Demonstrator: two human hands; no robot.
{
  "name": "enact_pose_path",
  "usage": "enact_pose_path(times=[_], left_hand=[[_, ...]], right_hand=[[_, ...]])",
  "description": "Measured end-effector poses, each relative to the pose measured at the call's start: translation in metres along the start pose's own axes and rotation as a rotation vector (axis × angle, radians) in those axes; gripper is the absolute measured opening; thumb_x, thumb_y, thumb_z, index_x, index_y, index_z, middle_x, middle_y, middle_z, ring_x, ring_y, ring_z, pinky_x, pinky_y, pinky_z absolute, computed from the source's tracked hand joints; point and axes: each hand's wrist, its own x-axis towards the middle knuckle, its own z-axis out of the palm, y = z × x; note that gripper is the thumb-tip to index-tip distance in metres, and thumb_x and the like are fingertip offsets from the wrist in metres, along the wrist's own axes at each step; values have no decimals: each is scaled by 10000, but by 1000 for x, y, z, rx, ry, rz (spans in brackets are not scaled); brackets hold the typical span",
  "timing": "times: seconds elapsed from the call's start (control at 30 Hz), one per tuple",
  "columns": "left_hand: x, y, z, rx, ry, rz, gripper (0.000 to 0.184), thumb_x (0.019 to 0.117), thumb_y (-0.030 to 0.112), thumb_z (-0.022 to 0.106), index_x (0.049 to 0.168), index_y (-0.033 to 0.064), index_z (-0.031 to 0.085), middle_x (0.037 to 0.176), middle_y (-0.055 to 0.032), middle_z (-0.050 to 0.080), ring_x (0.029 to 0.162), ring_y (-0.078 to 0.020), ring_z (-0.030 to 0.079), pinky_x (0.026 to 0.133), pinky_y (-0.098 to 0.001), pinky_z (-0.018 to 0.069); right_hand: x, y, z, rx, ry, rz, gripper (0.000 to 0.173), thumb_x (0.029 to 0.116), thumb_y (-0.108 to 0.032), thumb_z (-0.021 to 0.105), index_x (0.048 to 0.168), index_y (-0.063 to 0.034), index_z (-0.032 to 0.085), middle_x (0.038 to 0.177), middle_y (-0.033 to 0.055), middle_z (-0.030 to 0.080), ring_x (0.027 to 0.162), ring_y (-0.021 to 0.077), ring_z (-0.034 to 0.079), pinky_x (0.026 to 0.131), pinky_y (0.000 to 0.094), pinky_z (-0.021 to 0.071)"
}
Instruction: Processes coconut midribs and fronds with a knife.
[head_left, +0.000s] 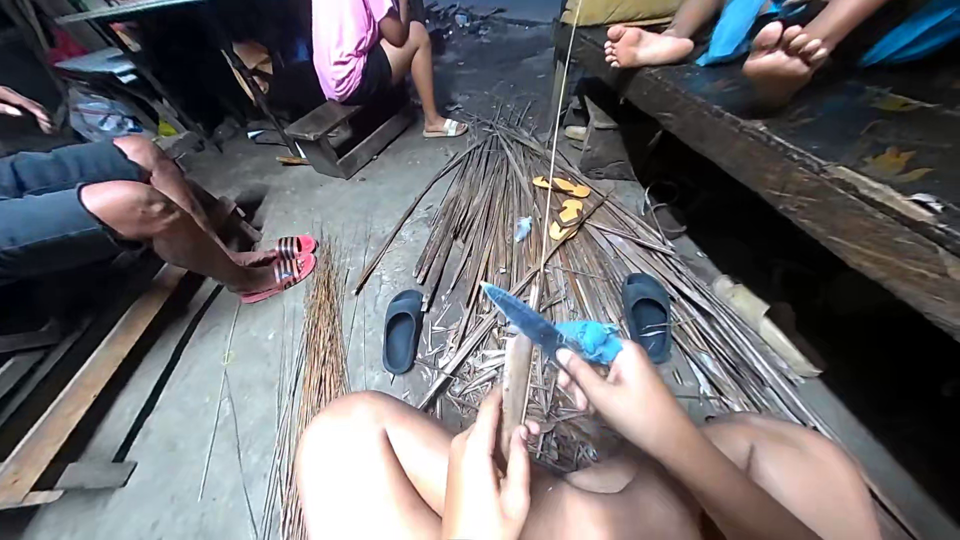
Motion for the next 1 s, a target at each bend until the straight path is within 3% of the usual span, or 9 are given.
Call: enact_pose_path(times=[0.1, 0.27, 0.4, 0.53, 0.63, 0.73, 0.8, 0.9, 1.0], left_hand=[[-4, 8, 0, 88, -40, 10, 386, 970, -20, 541, 1341, -120, 570, 936, -101, 747, 694, -116, 686, 685, -282, 586], [-9, 11, 1, 338, 74, 43, 391, 915, -59, 563, 1296, -122, 623, 913, -160, 756, 691, -241, 729, 688, -396, 614], [-17, 12, 2, 408, 74, 83, 427, 854, -90, 567, 1271, -92, 661, 883, -149, 753, 696, -261, 722, 687, -416, 599], [-19, 11, 4, 394, 85, 79, 408, 877, -69, 563, 1274, -96, 656, 925, -149, 762, 716, -244, 733, 704, -389, 609], [-20, 13, 3, 387, 85, 71, 419, 878, -73, 572, 1286, -83, 661, 928, -169, 752, 731, -263, 727, 712, -401, 600], [-21, 14, 6, 372, 78, 74, 415, 884, -76, 559, 1284, -70, 669, 931, -155, 756, 709, -229, 719, 699, -364, 597], [-22, 12, 7, 365, 82, 68, 404, 885, -78, 553, 1272, -81, 669, 937, -149, 763, 705, -219, 722, 697, -356, 600], [-25, 8, 6, 377, 115, 74, 351, 903, -37, 567, 1230, -95, 684, 903, -151, 754, 697, -209, 705, 701, -337, 586], [-26, 10, 3, 364, 94, 34, 305, 963, 35, 551, 1206, -91, 687, 873, -136, 738, 691, -180, 682, 695, -311, 574]], right_hand=[[8, -4, -8, -166, 66, -72, 236, 973, -150, 559, 1027, 55, 663, 727, 37, 633, 579, 67, 593, 587, 263, 525], [-5, -12, -11, -207, -152, -64, 223, 975, -131, 567, 1005, 61, 676, 767, 96, 650, 679, 153, 635, 669, 350, 534], [14, -11, -28, -224, -41, -47, 221, 1001, -131, 571, 1070, 59, 660, 789, 70, 642, 656, 92, 609, 646, 294, 527], [9, -10, -29, -190, -67, -10, 204, 998, -152, 575, 1068, 29, 640, 766, 8, 626, 609, 28, 594, 605, 214, 522], [3, -4, -25, -306, 109, -220, 234, 944, -140, 577, 947, 62, 695, 757, 110, 682, 665, 146, 659, 650, 326, 541], [-2, -7, -24, -115, -140, -50, 193, 1001, -148, 551, 1052, 15, 641, 700, -31, 607, 554, 2, 571, 556, 179, 505], [1, -6, -24, -82, -156, 9, 198, 995, -137, 554, 1070, 27, 635, 704, -19, 607, 545, 9, 569, 553, 193, 509], [6, 3, -27, -275, 85, -142, 242, 978, -172, 573, 1012, 43, 679, 789, 73, 668, 675, 87, 626, 653, 283, 521], [-7, 6, -22, -381, 45, -313, 324, 957, -139, 549, 1153, 65, 707, 1063, 209, 718, 968, 265, 708, 879, 415, 564]])
